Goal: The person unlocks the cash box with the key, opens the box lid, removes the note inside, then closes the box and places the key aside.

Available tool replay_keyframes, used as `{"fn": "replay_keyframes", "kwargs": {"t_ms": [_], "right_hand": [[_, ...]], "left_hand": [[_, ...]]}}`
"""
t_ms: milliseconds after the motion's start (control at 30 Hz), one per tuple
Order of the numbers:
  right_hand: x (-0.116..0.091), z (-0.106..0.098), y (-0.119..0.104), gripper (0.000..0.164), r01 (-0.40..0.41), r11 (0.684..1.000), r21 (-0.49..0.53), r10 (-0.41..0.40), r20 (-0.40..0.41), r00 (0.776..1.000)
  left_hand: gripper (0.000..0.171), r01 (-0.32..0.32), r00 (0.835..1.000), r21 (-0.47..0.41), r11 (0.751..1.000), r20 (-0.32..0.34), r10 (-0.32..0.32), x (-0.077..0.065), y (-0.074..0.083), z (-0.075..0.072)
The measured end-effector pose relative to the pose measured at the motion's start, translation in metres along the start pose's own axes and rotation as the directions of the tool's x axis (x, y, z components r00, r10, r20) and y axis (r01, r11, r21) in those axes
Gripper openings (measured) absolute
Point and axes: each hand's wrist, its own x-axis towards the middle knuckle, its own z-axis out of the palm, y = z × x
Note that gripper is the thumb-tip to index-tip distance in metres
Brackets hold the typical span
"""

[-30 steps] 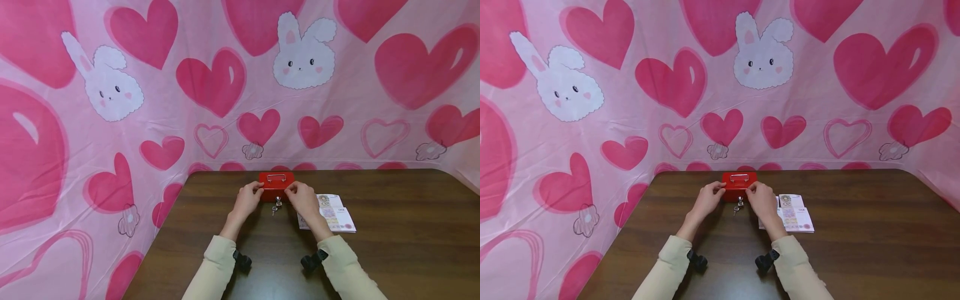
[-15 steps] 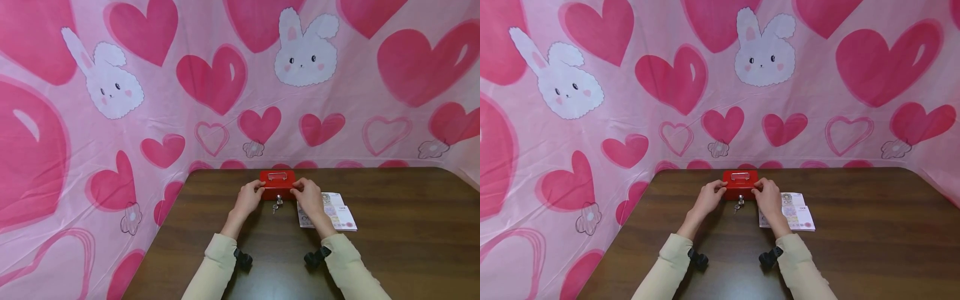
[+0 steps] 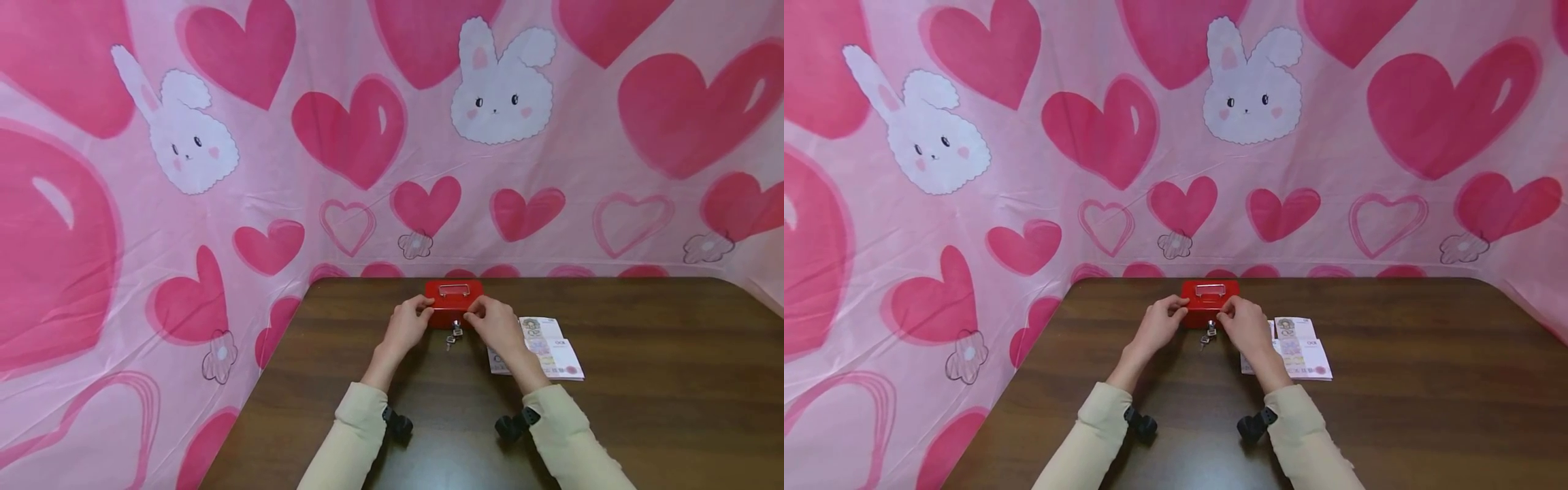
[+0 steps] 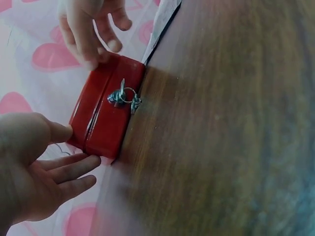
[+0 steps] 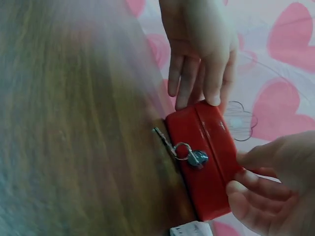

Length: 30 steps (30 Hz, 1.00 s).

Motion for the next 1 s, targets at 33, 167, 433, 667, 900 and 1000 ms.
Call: {"fn": "replay_keyframes", "kwargs": {"t_ms": [33, 167, 433, 667, 900, 1000], "right_hand": [[-0.001, 0.001, -0.001, 0.010, 0.001, 1.000, 0.014, -0.002, 0.029, 1.000], [-0.004, 0.008, -0.001, 0.011, -0.022, 0.997, 0.069, 0.012, 0.132, 0.991], [-0.005, 0.020, 0.003, 0.012, -0.099, 0.990, 0.102, 0.075, 0.218, 0.973], [-0.005, 0.023, 0.003, 0.013, -0.093, 0.984, 0.154, 0.057, 0.223, 0.973], [-0.005, 0.023, 0.000, 0.014, -0.007, 0.987, 0.163, -0.025, 0.196, 0.980], [-0.005, 0.023, 0.001, 0.015, -0.024, 0.984, 0.176, -0.012, 0.200, 0.980]], "left_hand": [[0.029, 0.006, 1.000, 0.000, 1.000, 0.003, -0.006, 0.000, 0.000, 0.000], [0.029, 0.015, 1.000, -0.011, 1.000, 0.010, -0.015, -0.001, 0.000, 0.000], [0.030, 0.023, 1.000, -0.030, 0.999, 0.021, -0.022, -0.002, 0.001, -0.001], [0.029, 0.009, 1.000, -0.019, 1.000, 0.019, -0.008, 0.000, 0.000, -0.001], [0.029, -0.001, 1.000, -0.013, 1.000, 0.010, 0.001, 0.000, 0.000, -0.001], [0.028, -0.004, 1.000, -0.009, 1.000, 0.007, 0.004, 0.000, 0.001, -0.001]]}}
